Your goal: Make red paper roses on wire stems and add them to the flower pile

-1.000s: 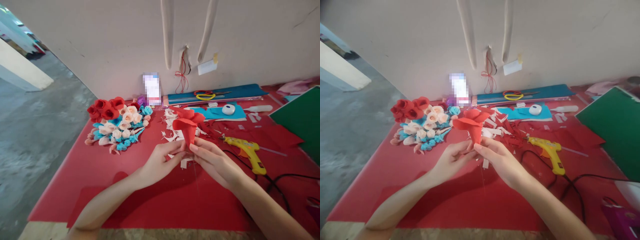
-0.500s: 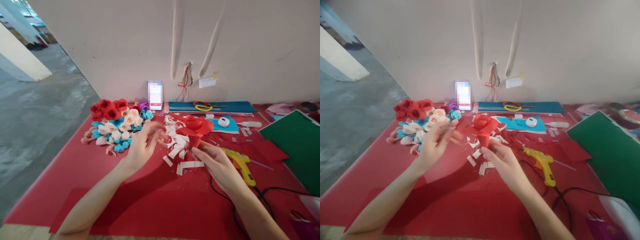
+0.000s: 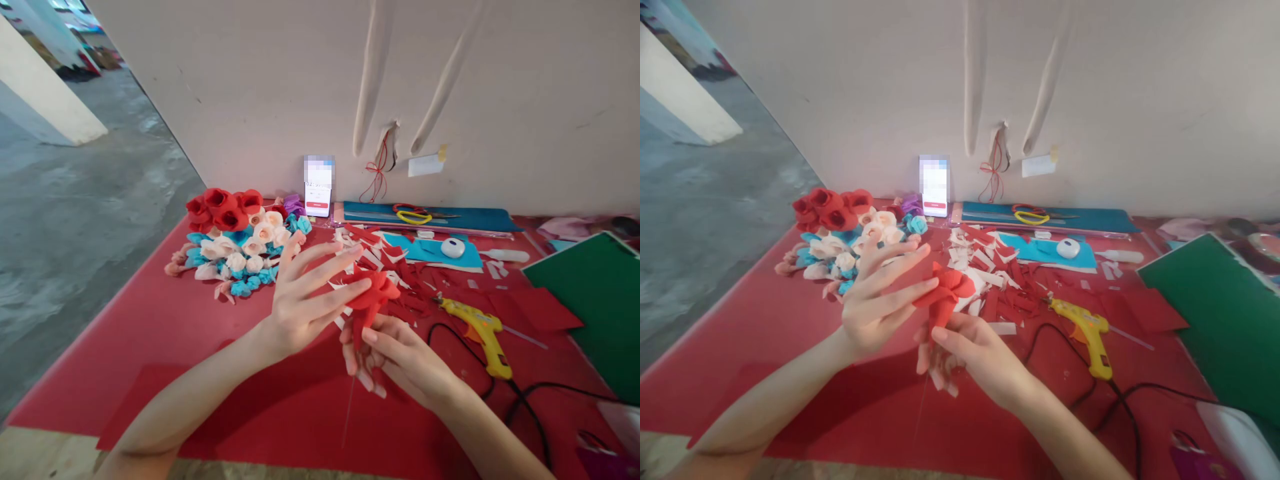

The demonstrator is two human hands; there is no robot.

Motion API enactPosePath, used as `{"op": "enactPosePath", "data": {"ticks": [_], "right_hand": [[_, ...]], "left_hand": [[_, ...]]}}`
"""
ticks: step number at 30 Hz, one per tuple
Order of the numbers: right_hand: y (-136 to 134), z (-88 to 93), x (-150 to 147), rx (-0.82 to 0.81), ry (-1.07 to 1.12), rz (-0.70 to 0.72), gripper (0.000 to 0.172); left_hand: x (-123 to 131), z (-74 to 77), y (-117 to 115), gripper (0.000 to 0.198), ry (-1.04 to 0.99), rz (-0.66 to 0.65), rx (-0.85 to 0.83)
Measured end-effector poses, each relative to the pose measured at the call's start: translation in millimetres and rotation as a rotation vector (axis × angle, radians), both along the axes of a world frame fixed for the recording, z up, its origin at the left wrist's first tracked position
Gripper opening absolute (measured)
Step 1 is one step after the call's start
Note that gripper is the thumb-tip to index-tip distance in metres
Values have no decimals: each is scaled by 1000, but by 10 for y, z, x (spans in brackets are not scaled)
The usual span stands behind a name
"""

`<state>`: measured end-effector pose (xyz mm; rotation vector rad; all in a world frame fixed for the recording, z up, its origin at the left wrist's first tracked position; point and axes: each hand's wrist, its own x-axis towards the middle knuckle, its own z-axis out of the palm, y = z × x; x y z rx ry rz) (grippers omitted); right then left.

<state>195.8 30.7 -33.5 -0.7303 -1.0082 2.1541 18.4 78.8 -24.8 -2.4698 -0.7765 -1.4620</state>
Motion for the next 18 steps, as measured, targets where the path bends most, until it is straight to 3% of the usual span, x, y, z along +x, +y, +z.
{"op": "enactPosePath", "data": {"ticks": [6,14,18], "right_hand": [[-46,26,20,-3,48,50,31],[-68,34,57,31,111,71,27],[-80,60,48,151,-26,-35,26]], "left_hand": [[-27,-59,-26,18,-3,-93,169],[-21,-100,-36,9,-34,-143,100],[-7,-76,-37,28,-111,-237,79]]}}
